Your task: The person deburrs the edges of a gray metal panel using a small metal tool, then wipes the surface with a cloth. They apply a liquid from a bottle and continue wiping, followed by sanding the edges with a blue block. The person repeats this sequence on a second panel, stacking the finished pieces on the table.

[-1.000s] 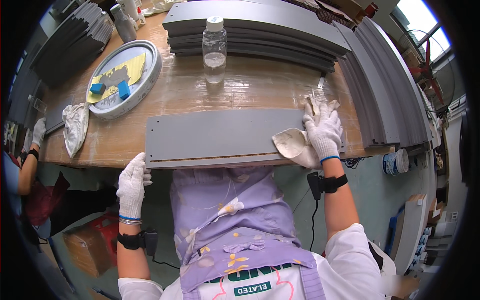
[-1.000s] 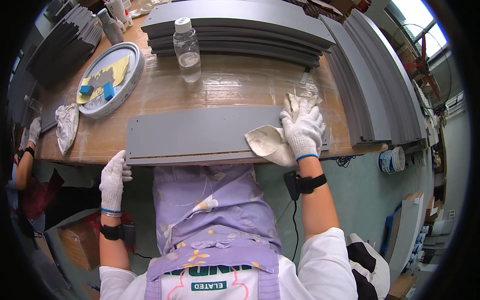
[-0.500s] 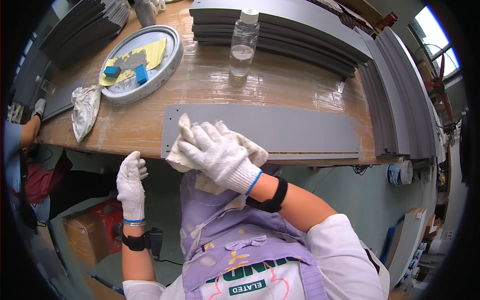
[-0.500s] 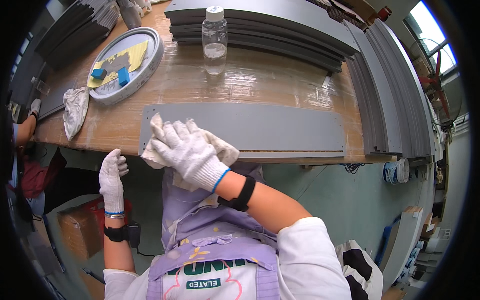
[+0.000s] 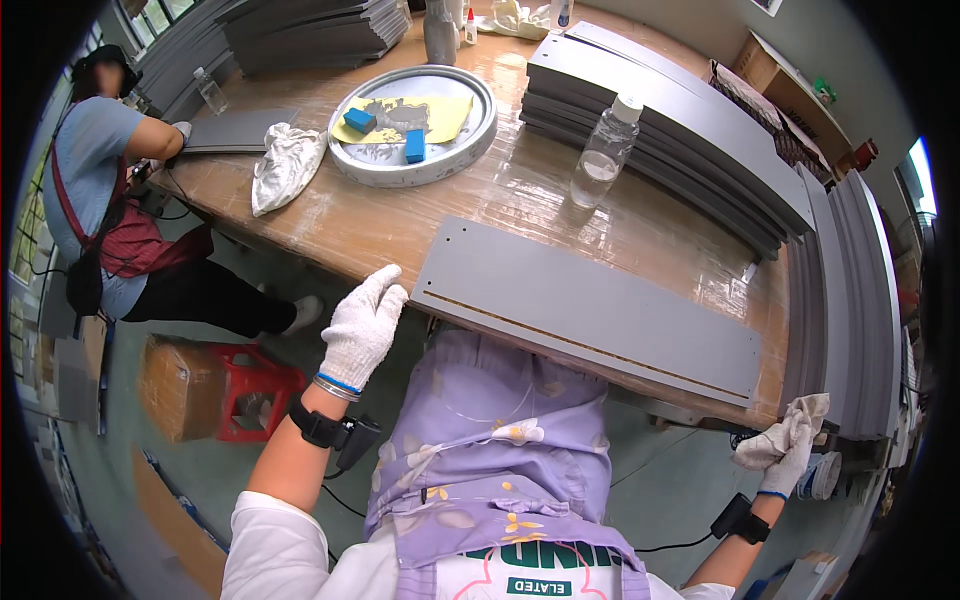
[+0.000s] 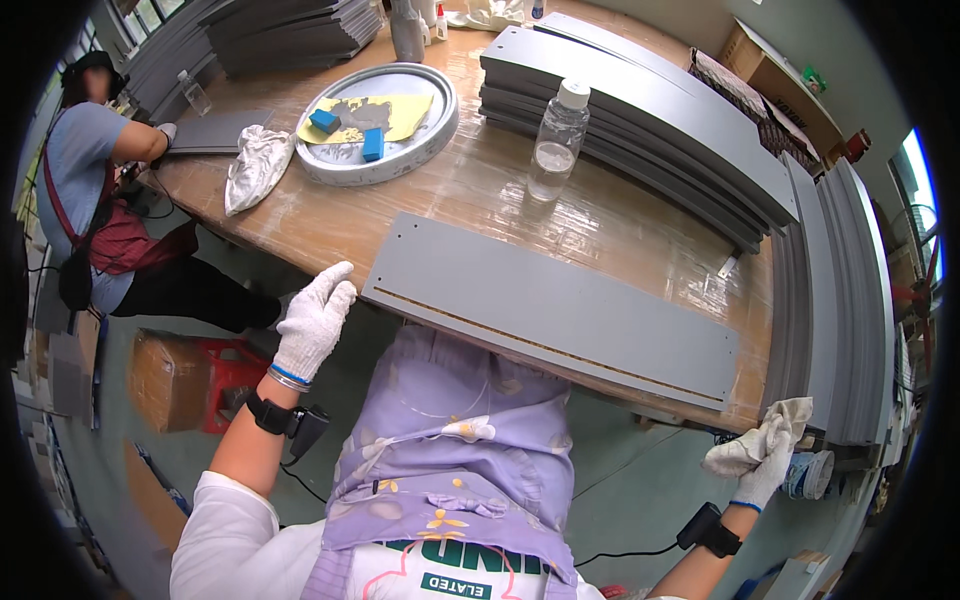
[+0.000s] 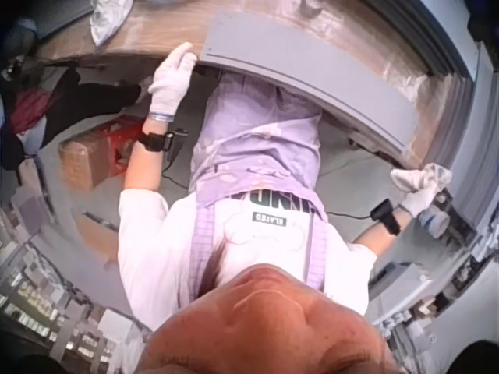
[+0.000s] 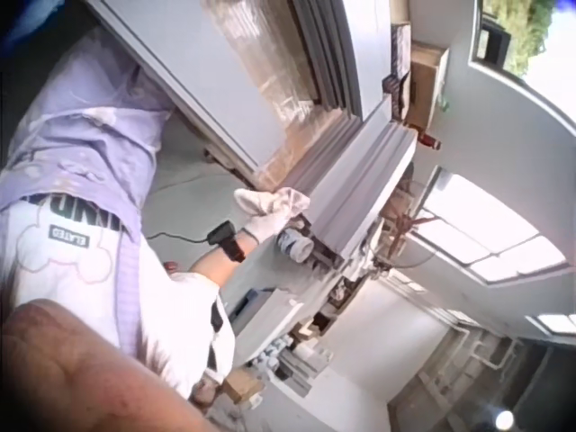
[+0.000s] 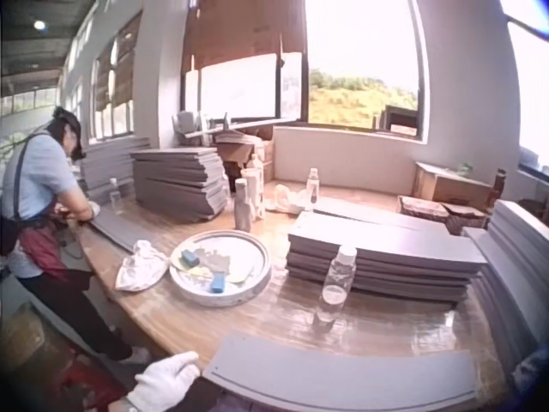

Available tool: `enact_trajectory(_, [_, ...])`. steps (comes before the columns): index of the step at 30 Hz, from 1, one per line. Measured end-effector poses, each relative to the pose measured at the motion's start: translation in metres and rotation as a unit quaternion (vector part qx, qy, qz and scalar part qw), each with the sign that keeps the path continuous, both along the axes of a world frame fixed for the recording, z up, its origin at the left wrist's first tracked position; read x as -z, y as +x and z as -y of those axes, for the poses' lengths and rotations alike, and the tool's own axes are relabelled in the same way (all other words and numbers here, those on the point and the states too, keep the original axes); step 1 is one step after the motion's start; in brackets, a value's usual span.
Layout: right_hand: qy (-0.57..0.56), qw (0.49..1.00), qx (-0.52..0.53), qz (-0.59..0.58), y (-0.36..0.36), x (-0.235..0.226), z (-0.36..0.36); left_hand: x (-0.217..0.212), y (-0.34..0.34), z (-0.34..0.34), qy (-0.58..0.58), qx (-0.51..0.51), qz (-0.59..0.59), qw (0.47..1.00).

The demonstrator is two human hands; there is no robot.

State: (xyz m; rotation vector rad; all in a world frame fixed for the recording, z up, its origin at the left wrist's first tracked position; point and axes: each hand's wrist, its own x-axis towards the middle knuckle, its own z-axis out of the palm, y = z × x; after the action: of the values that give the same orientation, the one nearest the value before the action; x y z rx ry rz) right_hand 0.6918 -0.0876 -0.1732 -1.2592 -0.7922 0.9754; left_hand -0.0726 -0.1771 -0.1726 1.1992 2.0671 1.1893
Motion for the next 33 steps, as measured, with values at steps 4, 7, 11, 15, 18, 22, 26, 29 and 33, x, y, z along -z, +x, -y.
enact_trajectory(4, [0.082,0.971,-0.161,-0.159,-0.112,-0.055,-0.050,0.008,0.004,-0.003,-0.080,0.004,0.001,0.997])
enact_trajectory(7, [0.124,0.947,-0.231,-0.188,-0.213,-0.104,-0.114,0.016,0.008,-0.005,-0.097,-0.001,0.031,0.995])
enact_trajectory(11, [0.102,0.980,-0.136,-0.101,-0.282,-0.102,-0.206,0.000,0.033,-0.013,-0.112,-0.015,0.135,0.984])
enact_trajectory(15, [-0.005,0.894,-0.157,0.420,-0.283,-0.098,-0.203,-0.010,0.043,-0.016,-0.103,-0.042,0.214,0.970])
enact_trajectory(18, [-0.102,0.794,-0.133,0.585,-0.260,-0.086,-0.155,-0.020,0.042,-0.001,-0.104,-0.087,0.247,0.960])
enact_trajectory(22, [-0.284,0.699,-0.048,0.655,-0.186,-0.068,-0.099,-0.023,0.045,-0.006,-0.066,-0.072,0.279,0.955])
enact_trajectory(26, [-0.245,0.703,-0.152,0.650,-0.200,-0.070,-0.073,-0.026,0.048,-0.001,-0.044,-0.104,0.334,0.936])
enact_trajectory(29, [-0.223,0.688,-0.108,0.683,-0.201,-0.053,-0.075,-0.013,0.054,0.010,0.019,-0.120,0.392,0.912])
enact_trajectory(33, [-0.236,0.678,-0.138,0.683,-0.209,-0.067,-0.071,0.007,0.049,0.023,0.157,-0.175,0.505,0.831])
